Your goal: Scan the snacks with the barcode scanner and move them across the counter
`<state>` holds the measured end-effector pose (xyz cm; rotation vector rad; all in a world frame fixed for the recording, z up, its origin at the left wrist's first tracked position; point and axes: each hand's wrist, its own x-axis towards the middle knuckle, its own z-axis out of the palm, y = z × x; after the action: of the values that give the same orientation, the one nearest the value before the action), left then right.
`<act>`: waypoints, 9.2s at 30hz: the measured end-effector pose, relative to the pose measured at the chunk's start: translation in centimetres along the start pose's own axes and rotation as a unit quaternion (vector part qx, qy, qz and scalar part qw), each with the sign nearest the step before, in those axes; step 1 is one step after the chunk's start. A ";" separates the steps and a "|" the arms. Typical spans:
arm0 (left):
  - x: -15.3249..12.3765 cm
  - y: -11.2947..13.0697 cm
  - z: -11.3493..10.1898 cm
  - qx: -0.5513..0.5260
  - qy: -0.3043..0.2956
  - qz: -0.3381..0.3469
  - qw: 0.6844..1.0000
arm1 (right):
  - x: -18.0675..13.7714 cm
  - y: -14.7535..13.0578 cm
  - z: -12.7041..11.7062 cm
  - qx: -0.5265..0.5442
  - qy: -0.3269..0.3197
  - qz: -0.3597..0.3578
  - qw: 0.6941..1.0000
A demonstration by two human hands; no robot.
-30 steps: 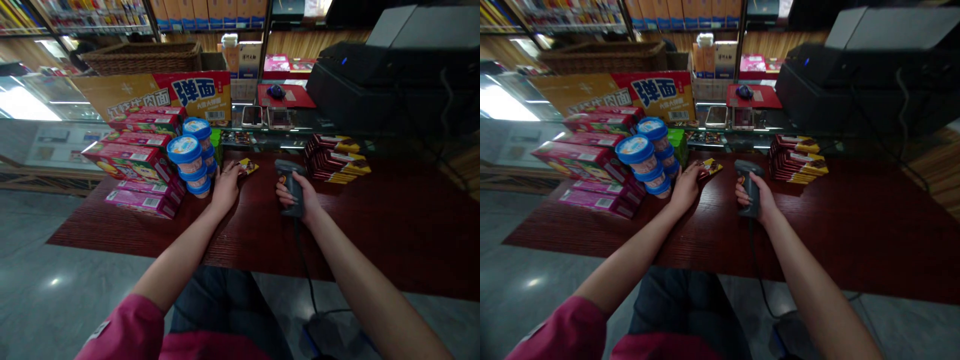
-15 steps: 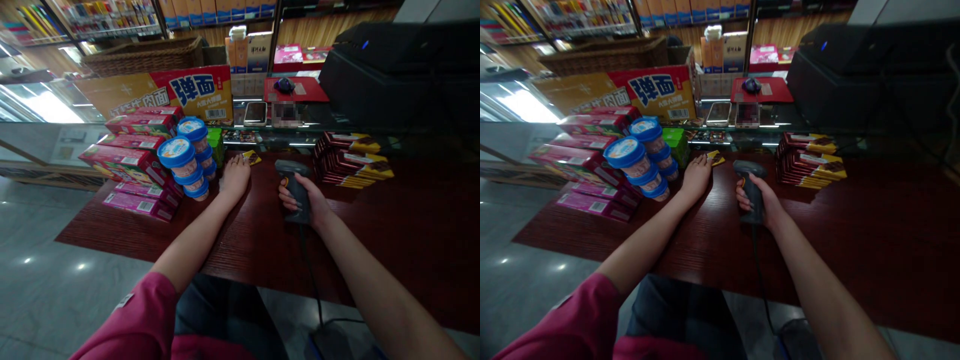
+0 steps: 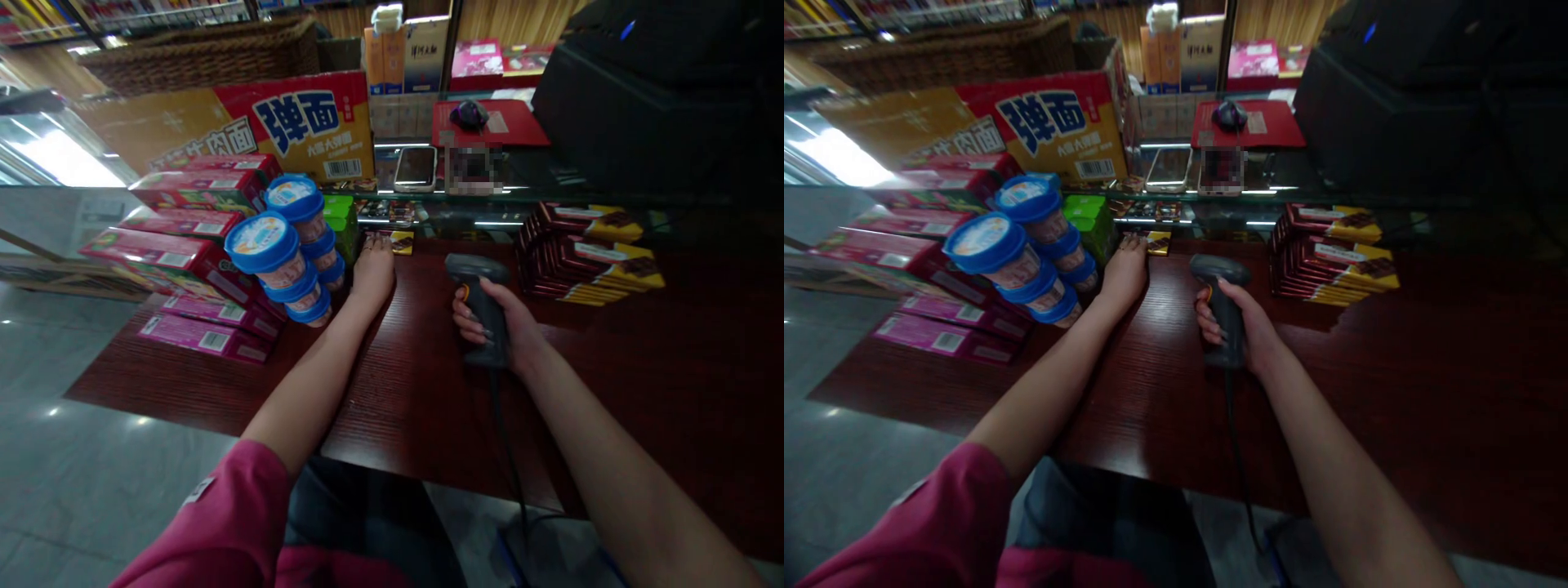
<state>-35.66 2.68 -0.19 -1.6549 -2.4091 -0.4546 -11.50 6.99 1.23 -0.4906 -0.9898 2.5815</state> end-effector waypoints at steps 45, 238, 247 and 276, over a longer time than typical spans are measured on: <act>-6.9 5.5 -0.6 -0.588 0.008 -0.052 0.807 | -12.2 0.9 -1.4 -0.034 0.113 -0.150 0.982; -1.2 0.8 -0.6 -0.001 0.011 0.029 1.000 | -1.7 3.8 4.6 0.023 0.147 -0.091 0.985; -2.4 2.3 -1.1 -0.067 0.038 0.132 0.988 | -2.4 3.6 4.2 0.018 0.201 -0.168 0.965; -3.4 12.5 1.0 -0.552 0.076 0.002 0.830 | -11.8 3.2 2.4 0.009 0.216 -0.237 0.947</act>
<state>-22.75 4.27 -0.39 -1.7775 -2.0539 -2.1805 -2.66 -1.62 3.07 -0.6808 -0.8066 1.9426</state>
